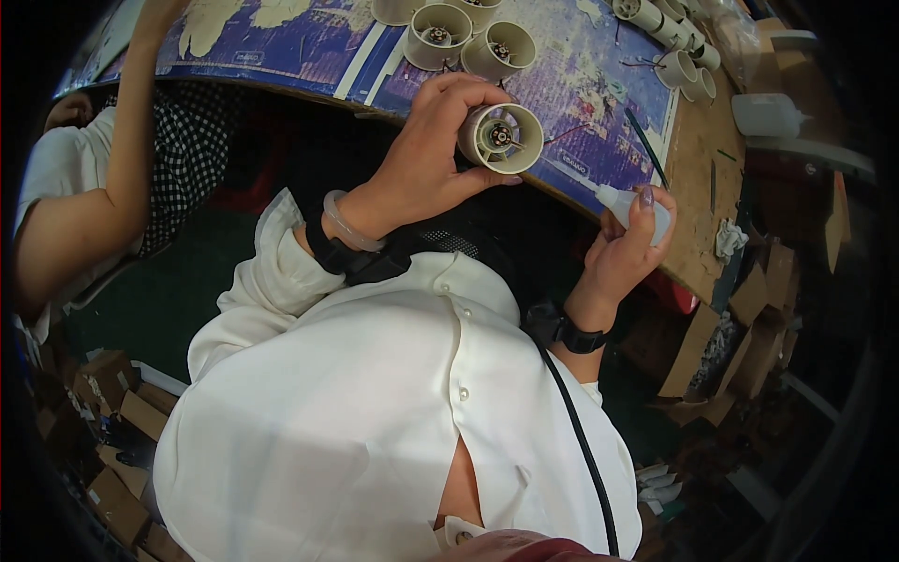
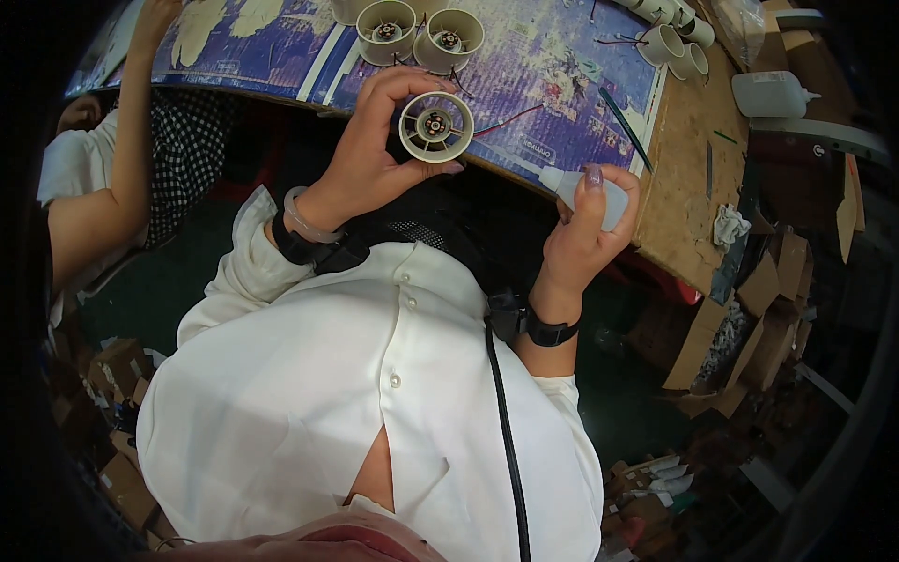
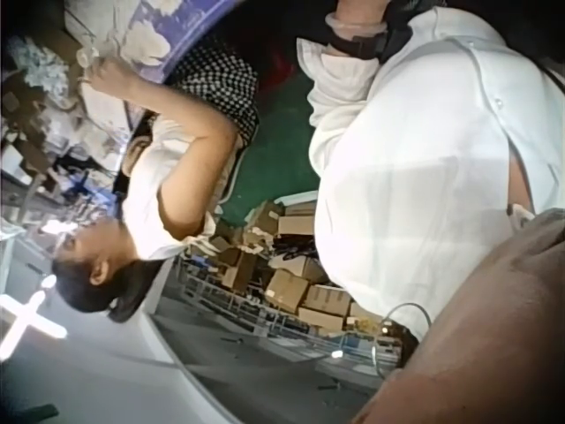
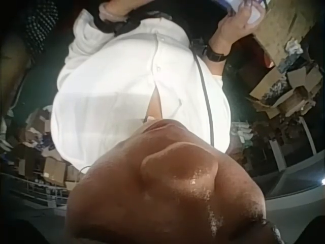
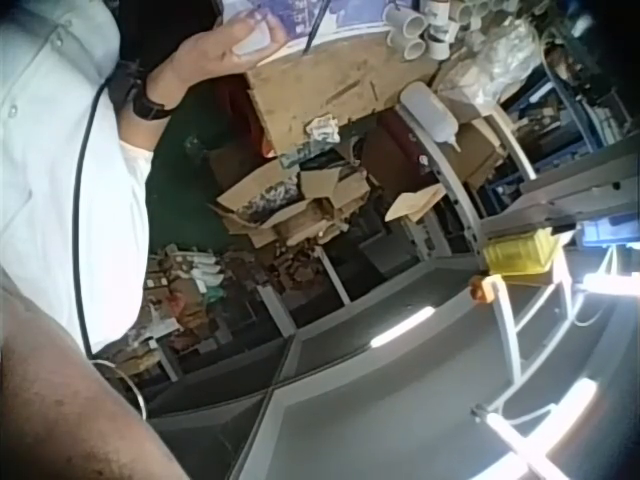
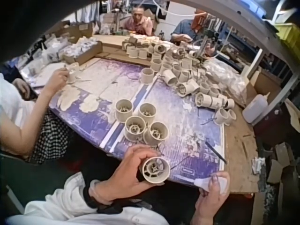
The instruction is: The person assembles a fan component by inserting a motor into a plastic housing, threading wires through a side opening, and applying adhesive from a squeeze bottle. They use tweezers to adjust the internal parts before setting the unit down and reaching for more housings.
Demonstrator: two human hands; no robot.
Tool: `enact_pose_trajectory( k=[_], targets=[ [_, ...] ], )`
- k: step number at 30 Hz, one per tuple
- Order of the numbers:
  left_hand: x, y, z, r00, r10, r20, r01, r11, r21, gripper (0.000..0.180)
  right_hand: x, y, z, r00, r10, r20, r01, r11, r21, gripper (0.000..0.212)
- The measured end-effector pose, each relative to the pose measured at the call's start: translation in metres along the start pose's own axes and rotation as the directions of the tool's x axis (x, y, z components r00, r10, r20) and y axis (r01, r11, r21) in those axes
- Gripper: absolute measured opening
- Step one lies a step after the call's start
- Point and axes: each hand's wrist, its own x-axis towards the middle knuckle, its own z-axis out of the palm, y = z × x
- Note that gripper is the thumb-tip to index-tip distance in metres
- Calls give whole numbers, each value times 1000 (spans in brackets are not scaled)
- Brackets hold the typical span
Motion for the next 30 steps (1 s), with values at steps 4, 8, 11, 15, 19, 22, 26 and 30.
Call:
enact_pose_trajectory(
  k=[4, 8, 11, 15, 19, 22, 26, 30],
  targets=[
    [0, 0, 0, 1000, 1, 7, -1, 1000, 7, 68, 0, 0, 1, 1000, 0, -12, 0, 1000, -9, 14],
    [0, 0, -1, 1000, -6, 8, 6, 1000, -6, 68, 1, 0, 3, 999, 14, -35, -13, 1000, 14, 15],
    [-1, 1, -2, 1000, -10, 1, 10, 1000, -24, 67, 2, 3, 3, 997, 68, -22, -66, 996, 65, 17],
    [-5, -1, -4, 995, -95, 22, 96, 990, -104, 69, 5, 11, 0, 986, 165, 12, -164, 969, 184, 20],
    [-6, -5, -18, 978, -205, 40, 201, 873, -445, 71, 9, 25, -12, 959, 283, 23, -270, 884, 382, 21],
    [1, -11, -53, 977, -179, -115, 100, 862, -497, 68, 13, 29, -21, 942, 325, 77, -317, 795, 518, 21],
    [5, -47, -129, 866, -292, -407, 203, 947, -248, 59, 19, 30, -25, 938, 307, 158, -337, 716, 612, 21],
    [11, -68, -177, 839, -243, -488, 485, 740, 465, 64, 21, 30, -22, 931, 324, 167, -353, 684, 639, 21]
  ],
)
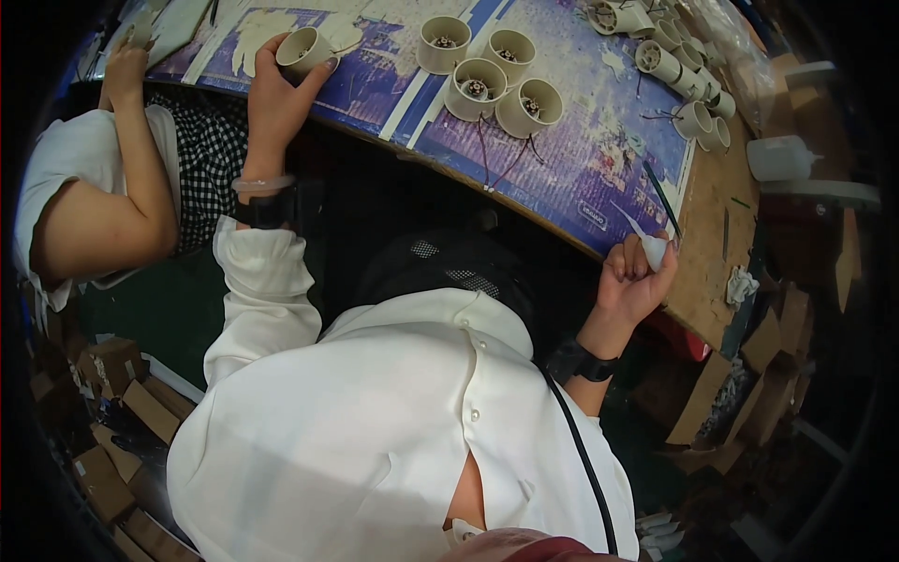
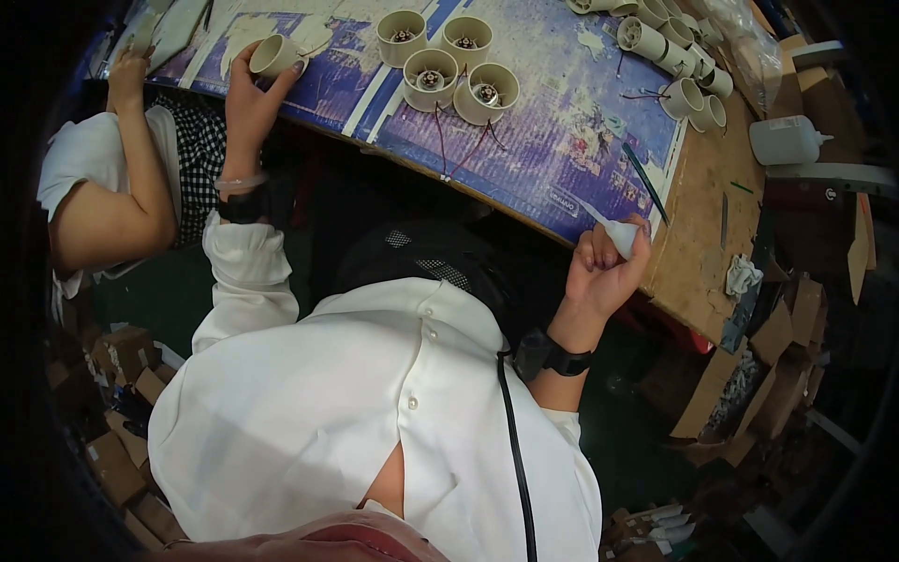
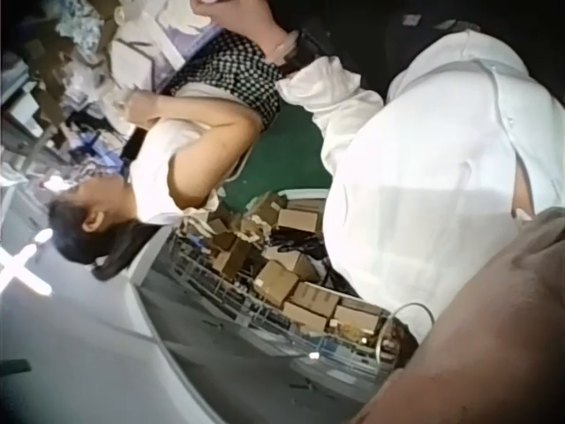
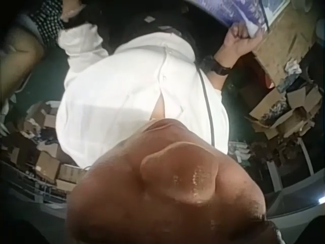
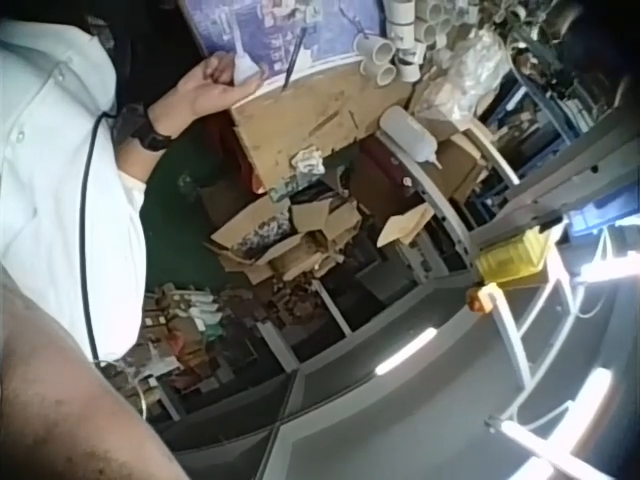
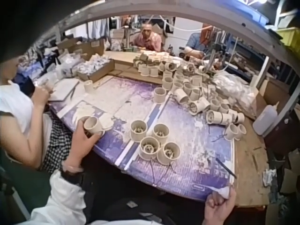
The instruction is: The person assembles a fan component by inserting a motor into a plastic housing, threading wires through a side opening, and applying adhesive from a squeeze bottle. They use tweezers to adjust the internal parts before setting the unit down and reaching for more housings.
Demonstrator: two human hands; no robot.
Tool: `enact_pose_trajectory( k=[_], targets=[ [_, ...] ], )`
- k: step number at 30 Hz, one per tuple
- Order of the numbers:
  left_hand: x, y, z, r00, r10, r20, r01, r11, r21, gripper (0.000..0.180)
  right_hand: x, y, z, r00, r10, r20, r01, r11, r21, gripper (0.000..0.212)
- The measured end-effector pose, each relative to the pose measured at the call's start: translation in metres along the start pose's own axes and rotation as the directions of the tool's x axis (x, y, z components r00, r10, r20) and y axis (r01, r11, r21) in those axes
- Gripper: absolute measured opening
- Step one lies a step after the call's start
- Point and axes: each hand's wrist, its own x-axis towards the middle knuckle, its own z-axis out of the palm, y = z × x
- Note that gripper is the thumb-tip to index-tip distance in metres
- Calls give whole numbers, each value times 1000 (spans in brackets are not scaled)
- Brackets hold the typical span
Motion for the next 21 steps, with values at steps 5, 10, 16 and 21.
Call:
enact_pose_trajectory(
  k=[5, 10, 16, 21],
  targets=[
    [4, -8, 13, 960, 259, -106, -189, 881, 433, 62, -2, 2, 5, 1000, 3, -7, -3, 1000, 0, 21],
    [17, 38, 75, 707, 675, -212, -705, 698, -130, 73, -4, 3, 11, 1000, 12, 27, -12, 1000, 3, 22],
    [28, 71, 69, 859, 248, 447, -150, 958, -243, 65, -11, 7, 16, 1000, 21, 6, -21, 1000, 5, 22],
    [25, 90, 56, 923, 343, -173, -359, 930, -73, 54, -11, 12, 15, 999, 39, -14, -39, 999, 19, 23]
  ],
)
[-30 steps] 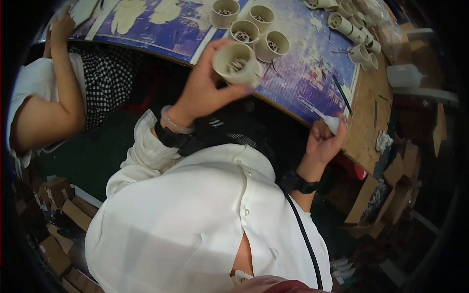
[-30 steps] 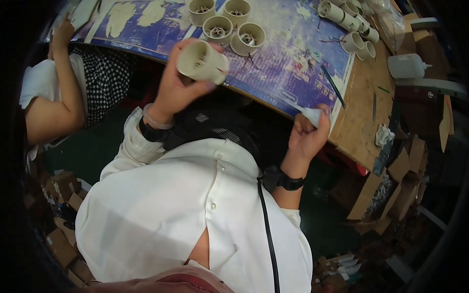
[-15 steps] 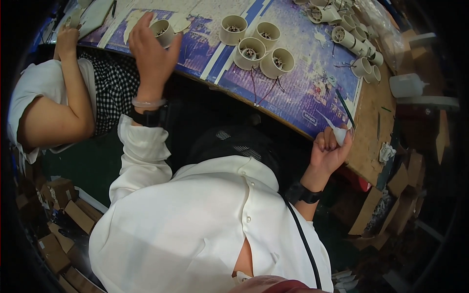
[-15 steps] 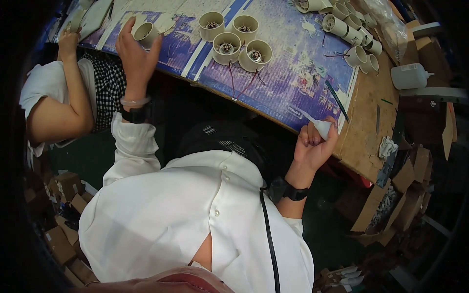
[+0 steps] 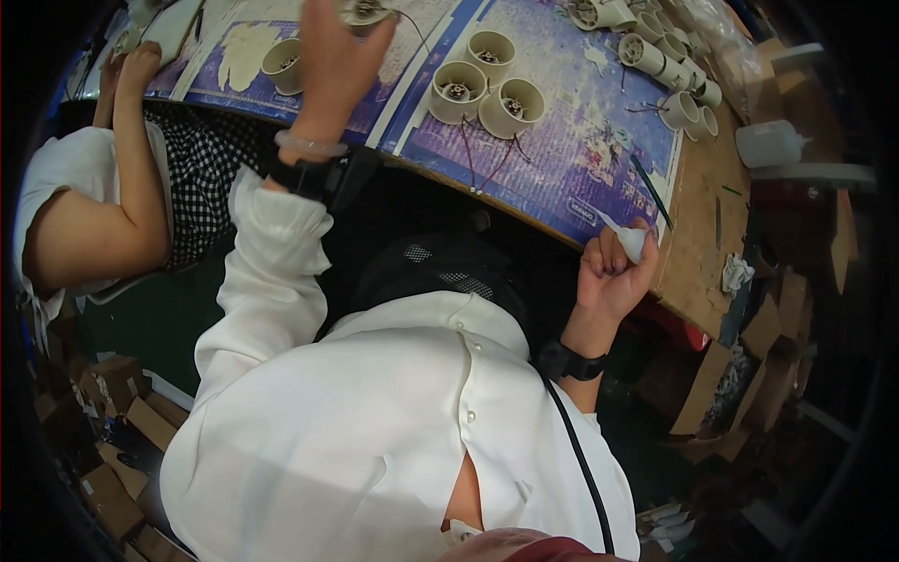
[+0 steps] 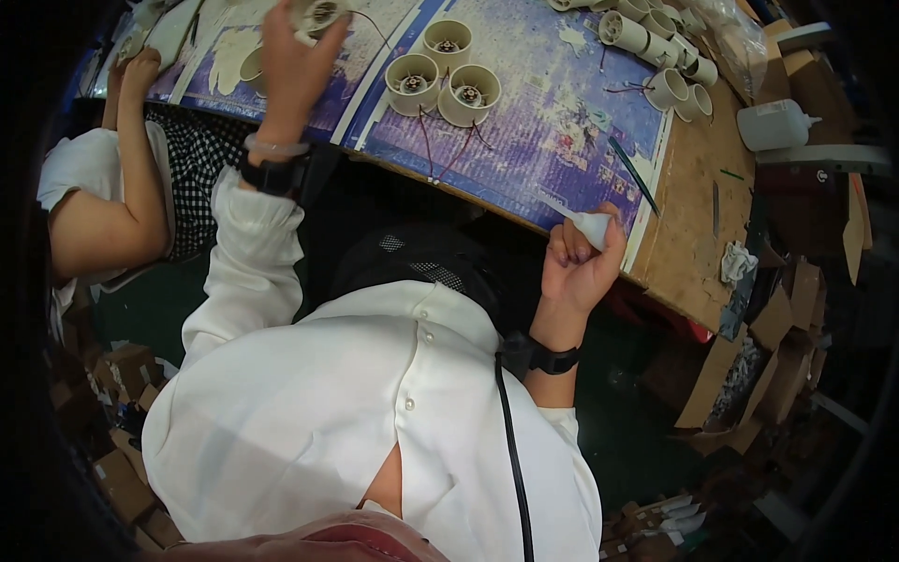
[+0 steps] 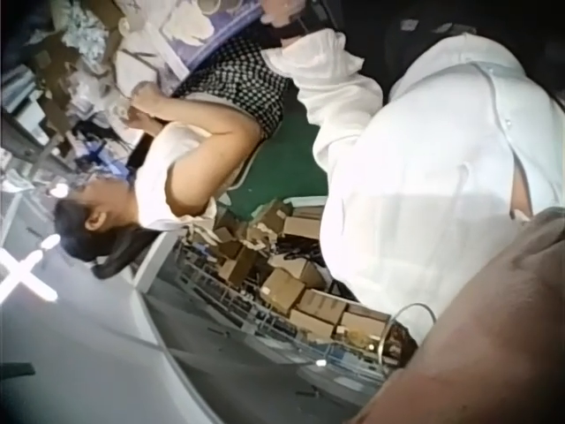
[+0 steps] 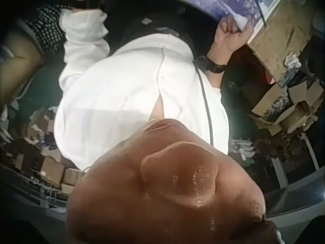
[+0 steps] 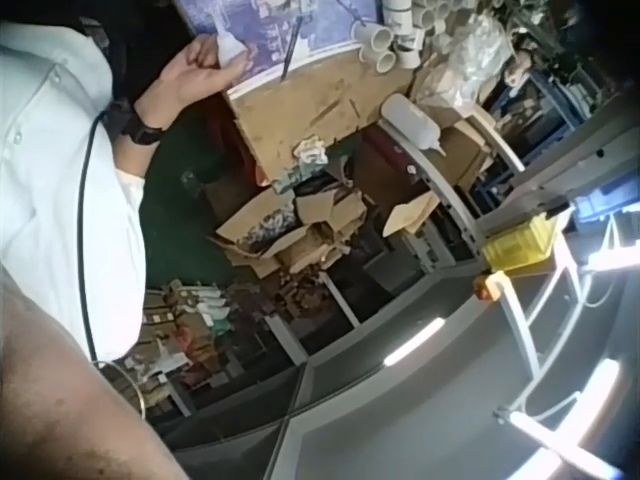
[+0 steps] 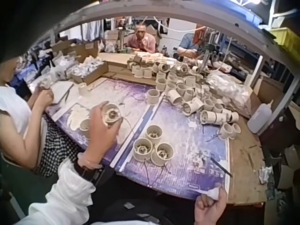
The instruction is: The person assembles a fan component by inserting a motor into a plastic housing, threading wires through a side opening, and applying adhesive from a squeeze bottle. They use tweezers to adjust the internal parts before setting the unit down and reaching for more housings.
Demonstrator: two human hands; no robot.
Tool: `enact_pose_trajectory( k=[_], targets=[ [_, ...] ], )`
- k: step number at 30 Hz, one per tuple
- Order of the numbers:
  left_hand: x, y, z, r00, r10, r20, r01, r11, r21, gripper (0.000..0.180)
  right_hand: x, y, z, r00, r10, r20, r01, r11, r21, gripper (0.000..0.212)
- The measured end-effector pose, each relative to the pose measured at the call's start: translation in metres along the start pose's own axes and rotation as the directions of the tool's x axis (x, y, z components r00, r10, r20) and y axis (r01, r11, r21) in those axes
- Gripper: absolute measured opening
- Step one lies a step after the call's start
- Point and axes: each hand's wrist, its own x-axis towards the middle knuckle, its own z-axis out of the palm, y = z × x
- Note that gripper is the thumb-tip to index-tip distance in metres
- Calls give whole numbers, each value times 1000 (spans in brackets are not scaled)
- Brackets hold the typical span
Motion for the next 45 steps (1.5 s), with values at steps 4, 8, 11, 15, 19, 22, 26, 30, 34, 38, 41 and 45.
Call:
enact_pose_trajectory(
  k=[4, 8, 11, 15, 19, 22, 26, 30, 34, 38, 41, 45],
  targets=[
    [-21, 41, -22, 943, -330, 41, 310, 826, -471, 50, 2, 3, 5, 998, 23, 52, -24, 999, 22, 24],
    [-65, 62, -17, 959, -139, 248, 275, 682, -678, 66, 1, 3, 13, 990, 49, 135, -57, 997, 55, 24],
    [-88, 82, -7, 885, -95, 456, 426, 558, -712, 66, -2, 2, 19, 984, 44, 172, -54, 997, 55, 24],
    [-99, 93, 0, 843, -85, 531, 502, 478, -721, 65, -3, 0, 16, 986, -2, 170, 3, 1000, -2, 22],
    [-103, 97, 2, 826, -102, 555, 538, 436, -721, 64, -4, 2, 13, 996, -60, 72, 67, 992, -103, 21],
    [-105, 94, 1, 837, -52, 545, 489, 518, -702, 64, -5, 3, 14, 996, -85, 9, 85, 984, -159, 19],
    [-105, 96, -1, 833, -37, 552, 485, 530, -696, 65, -4, 4, 16, 995, -95, -14, 90, 975, -204, 19],
    [-105, 95, -1, 837, -35, 547, 481, 525, -703, 65, -3, 4, 14, 994, -101, -28, 93, 973, -209, 18],
    [-103, 95, -3, 835, -34, 549, 484, 520, -704, 65, -2, 5, 14, 994, -101, -35, 91, 972, -219, 18],
    [-104, 95, -2, 850, -21, 527, 447, 559, -698, 65, -2, 5, 14, 995, -94, -27, 86, 971, -225, 18],
    [-104, 96, -3, 849, -25, 528, 444, 575, -687, 64, -1, 6, 13, 996, -85, -32, 76, 972, -223, 18],
    [-103, 97, -4, 851, -18, 525, 433, 590, -682, 64, -1, 6, 13, 996, -91, -21, 84, 971, -224, 18]
  ],
)
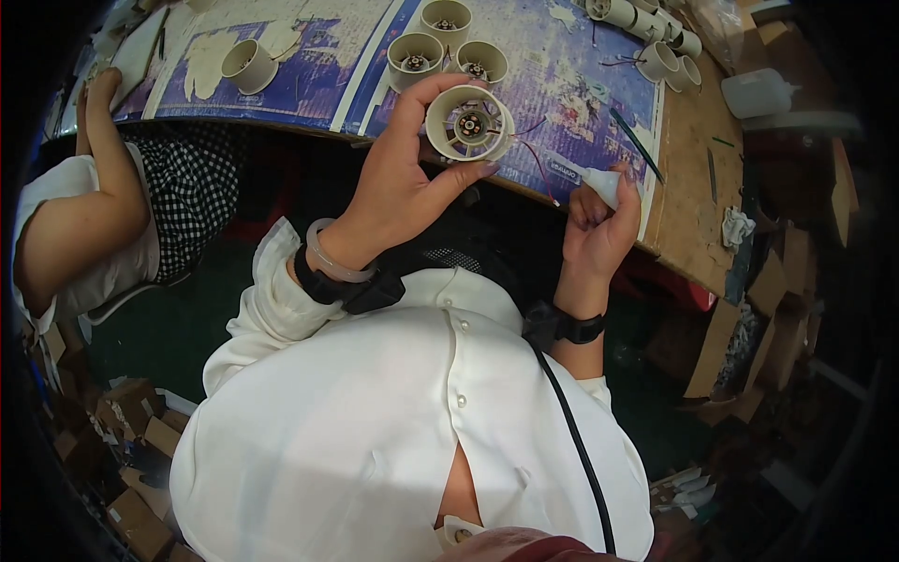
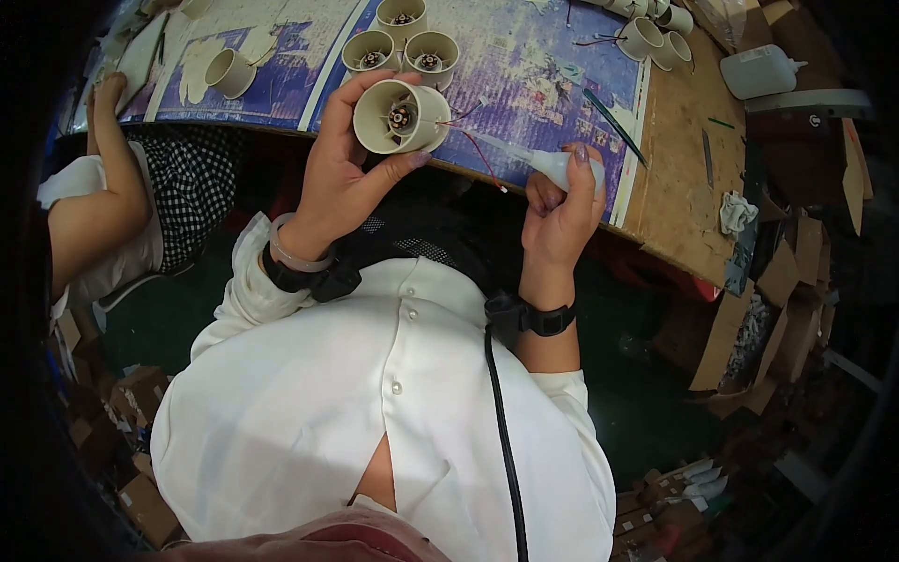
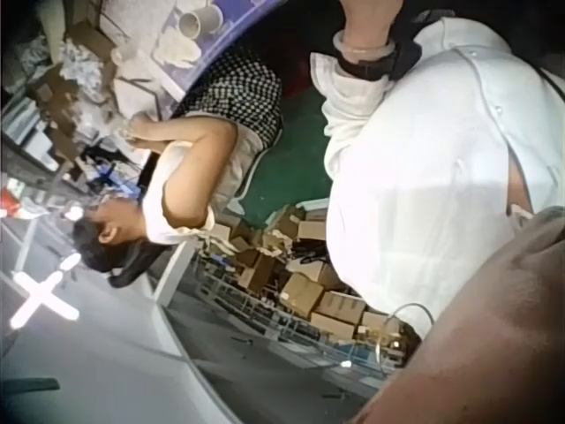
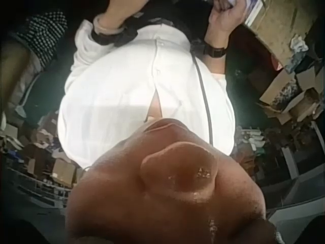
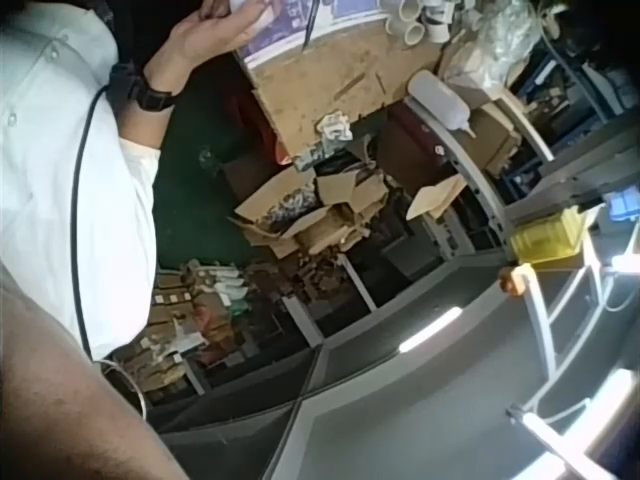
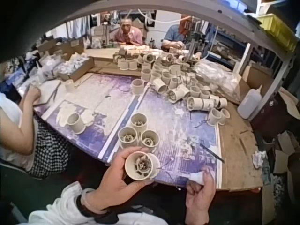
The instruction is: The person assembles a fan component by inserting a motor into a plastic housing, threading wires through a side opening, and applying adhesive from a squeeze bottle. They use tweezers to adjust the internal parts before setting the unit down and reaching for more housings.
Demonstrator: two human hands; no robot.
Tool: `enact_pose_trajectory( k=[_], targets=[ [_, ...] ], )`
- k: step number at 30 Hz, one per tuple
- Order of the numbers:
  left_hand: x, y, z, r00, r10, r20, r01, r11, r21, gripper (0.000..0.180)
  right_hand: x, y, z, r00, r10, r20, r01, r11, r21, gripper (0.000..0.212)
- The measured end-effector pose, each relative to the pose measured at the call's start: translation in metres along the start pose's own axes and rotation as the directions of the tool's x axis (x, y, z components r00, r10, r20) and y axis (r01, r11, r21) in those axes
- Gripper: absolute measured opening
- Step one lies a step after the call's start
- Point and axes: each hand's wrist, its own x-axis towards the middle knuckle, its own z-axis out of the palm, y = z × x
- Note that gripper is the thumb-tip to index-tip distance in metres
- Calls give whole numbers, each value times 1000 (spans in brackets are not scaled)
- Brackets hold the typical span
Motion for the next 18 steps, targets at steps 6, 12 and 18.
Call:
enact_pose_trajectory(
  k=[6, 12, 18],
  targets=[
    [-1, -1, -3, 998, 61, -2, -60, 981, 187, 66, -3, -4, 6, 998, -69, 11, 70, 992, -107, 18],
    [-2, 0, -3, 999, 44, -1, -42, 972, 232, 68, -3, -4, 6, 996, -79, 33, 83, 986, -142, 18],
    [-2, 1, -4, 1000, 32, -1, -30, 970, 242, 68, -3, -7, 10, 996, -83, 19, 85, 982, -170, 17]
  ],
)
